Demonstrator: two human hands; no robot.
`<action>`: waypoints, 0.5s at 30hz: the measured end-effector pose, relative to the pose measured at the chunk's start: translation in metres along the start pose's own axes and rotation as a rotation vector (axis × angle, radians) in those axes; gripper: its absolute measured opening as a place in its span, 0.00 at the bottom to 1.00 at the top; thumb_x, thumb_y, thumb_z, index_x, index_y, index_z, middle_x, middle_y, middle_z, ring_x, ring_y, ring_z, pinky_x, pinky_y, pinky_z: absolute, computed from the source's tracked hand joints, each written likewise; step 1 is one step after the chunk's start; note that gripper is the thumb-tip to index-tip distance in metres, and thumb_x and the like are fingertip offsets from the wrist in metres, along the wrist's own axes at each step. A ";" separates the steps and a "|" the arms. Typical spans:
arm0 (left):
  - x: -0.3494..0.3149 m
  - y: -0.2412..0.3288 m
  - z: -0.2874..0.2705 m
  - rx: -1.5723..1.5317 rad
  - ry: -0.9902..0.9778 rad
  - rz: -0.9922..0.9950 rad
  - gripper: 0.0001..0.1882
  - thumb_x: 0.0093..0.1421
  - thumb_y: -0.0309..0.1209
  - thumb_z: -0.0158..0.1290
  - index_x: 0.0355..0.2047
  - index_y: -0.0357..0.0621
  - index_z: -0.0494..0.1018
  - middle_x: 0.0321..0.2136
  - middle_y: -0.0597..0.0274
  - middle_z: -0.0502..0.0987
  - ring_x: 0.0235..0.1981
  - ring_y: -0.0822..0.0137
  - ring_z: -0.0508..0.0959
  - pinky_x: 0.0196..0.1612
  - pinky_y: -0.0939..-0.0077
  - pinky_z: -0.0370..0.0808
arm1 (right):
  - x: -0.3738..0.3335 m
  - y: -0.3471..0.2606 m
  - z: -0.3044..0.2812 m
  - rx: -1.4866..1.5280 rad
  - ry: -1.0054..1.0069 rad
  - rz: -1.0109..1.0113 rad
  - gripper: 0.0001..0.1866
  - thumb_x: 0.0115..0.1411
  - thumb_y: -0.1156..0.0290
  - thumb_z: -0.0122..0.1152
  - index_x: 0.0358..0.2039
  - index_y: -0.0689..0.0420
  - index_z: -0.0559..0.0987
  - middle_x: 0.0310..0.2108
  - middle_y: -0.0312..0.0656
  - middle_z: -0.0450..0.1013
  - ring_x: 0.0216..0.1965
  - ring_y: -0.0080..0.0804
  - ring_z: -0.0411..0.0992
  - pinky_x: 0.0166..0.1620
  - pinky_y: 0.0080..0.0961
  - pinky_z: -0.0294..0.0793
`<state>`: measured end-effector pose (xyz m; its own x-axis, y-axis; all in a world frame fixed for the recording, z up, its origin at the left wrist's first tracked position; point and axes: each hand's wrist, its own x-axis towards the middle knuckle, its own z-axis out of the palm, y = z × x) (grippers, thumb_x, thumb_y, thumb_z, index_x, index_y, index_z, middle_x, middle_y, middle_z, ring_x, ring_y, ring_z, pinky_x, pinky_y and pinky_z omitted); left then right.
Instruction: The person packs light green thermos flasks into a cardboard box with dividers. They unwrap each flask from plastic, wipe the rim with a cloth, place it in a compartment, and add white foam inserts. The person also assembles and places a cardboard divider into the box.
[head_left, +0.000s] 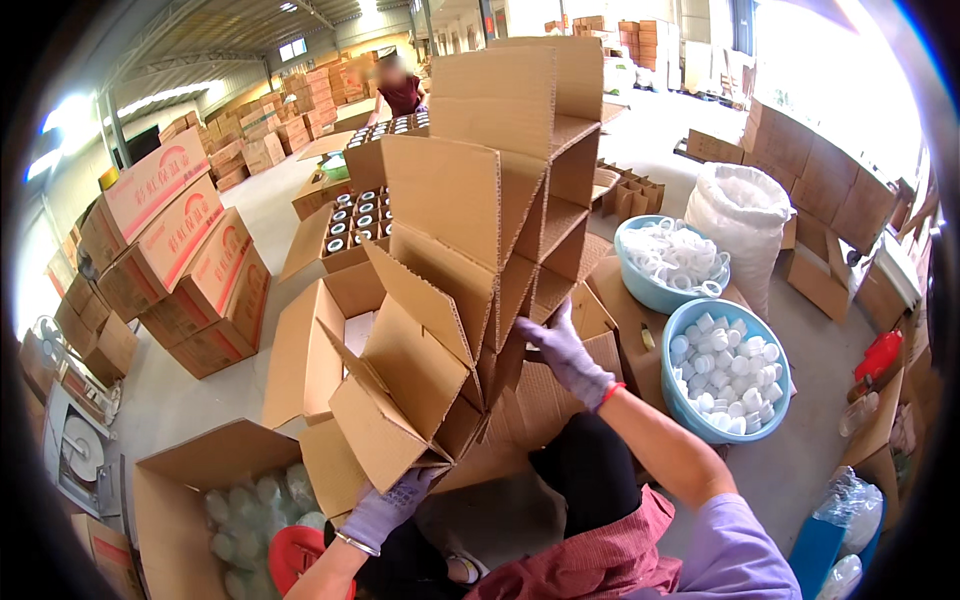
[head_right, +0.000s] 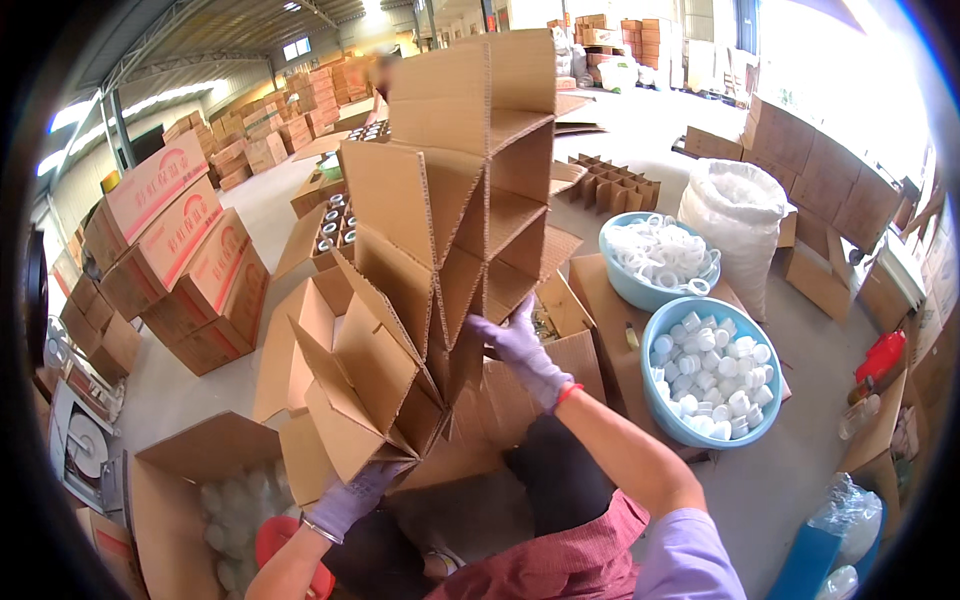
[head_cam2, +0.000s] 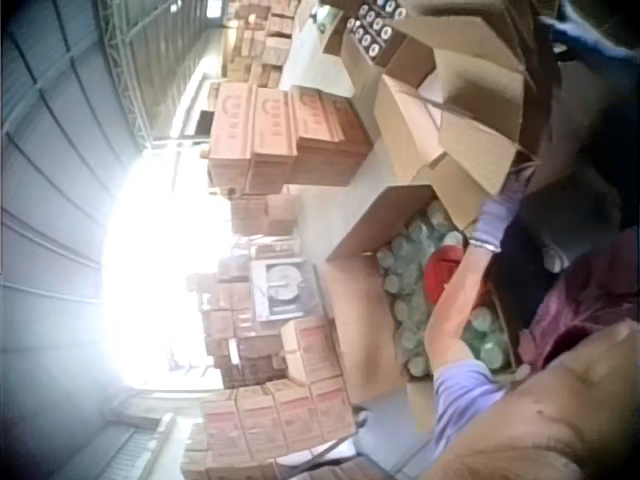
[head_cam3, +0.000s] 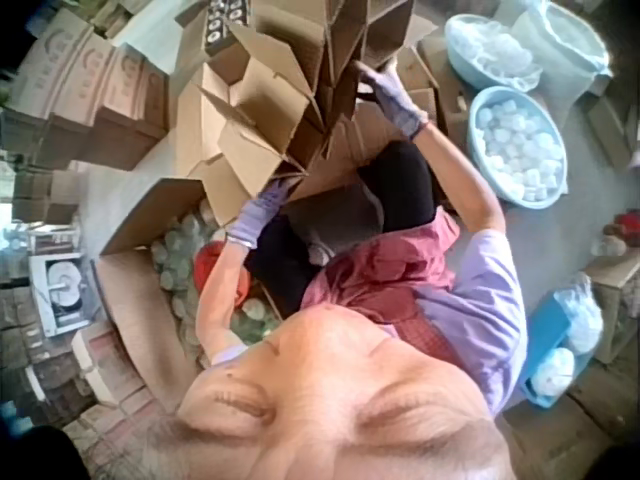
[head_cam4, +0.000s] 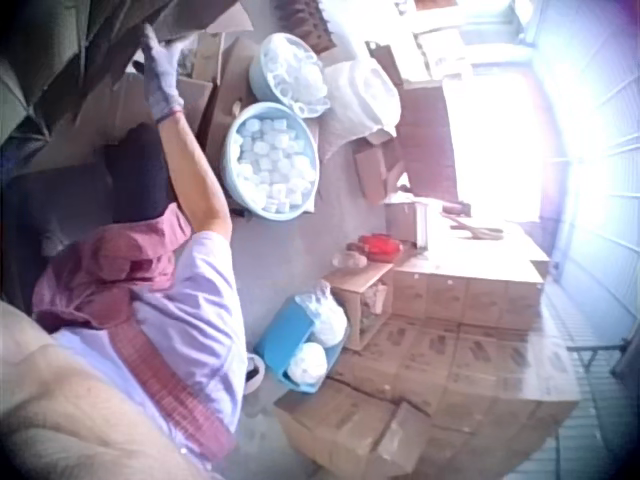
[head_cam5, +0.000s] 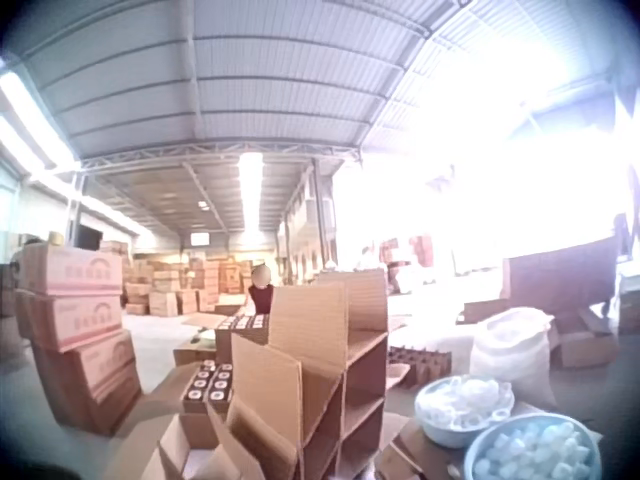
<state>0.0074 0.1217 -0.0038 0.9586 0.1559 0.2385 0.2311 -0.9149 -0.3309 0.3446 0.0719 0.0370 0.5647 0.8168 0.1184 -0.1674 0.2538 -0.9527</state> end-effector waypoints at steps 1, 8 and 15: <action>0.011 0.004 -0.005 0.001 0.016 0.013 0.20 0.59 0.34 0.46 0.52 0.54 0.70 0.41 0.58 0.76 0.46 0.59 0.76 0.52 0.61 0.72 | 0.007 0.007 -0.005 -0.068 0.075 -0.155 0.47 0.56 0.72 0.63 0.67 0.53 0.42 0.59 0.45 0.61 0.54 0.33 0.66 0.51 0.31 0.73; 0.033 -0.007 -0.025 -0.378 0.083 -0.261 0.19 0.58 0.29 0.51 0.50 0.38 0.72 0.42 0.51 0.75 0.45 0.50 0.75 0.52 0.54 0.69 | 0.085 0.036 -0.052 0.376 0.230 -0.230 0.29 0.55 0.81 0.54 0.59 0.56 0.65 0.47 0.40 0.74 0.43 0.34 0.76 0.41 0.34 0.81; 0.017 -0.056 -0.043 -0.370 0.133 -0.371 0.30 0.62 0.39 0.47 0.59 0.31 0.61 0.57 0.36 0.64 0.57 0.36 0.64 0.62 0.46 0.57 | 0.205 -0.020 -0.130 0.523 0.286 0.022 0.06 0.57 0.72 0.55 0.36 0.55 0.72 0.27 0.41 0.72 0.24 0.34 0.72 0.21 0.31 0.73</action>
<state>0.0034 0.1599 0.0583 0.7890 0.4668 0.3994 0.4529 -0.8812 0.1354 0.5689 0.1672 0.0440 0.7395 0.6714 -0.0494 -0.5167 0.5189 -0.6810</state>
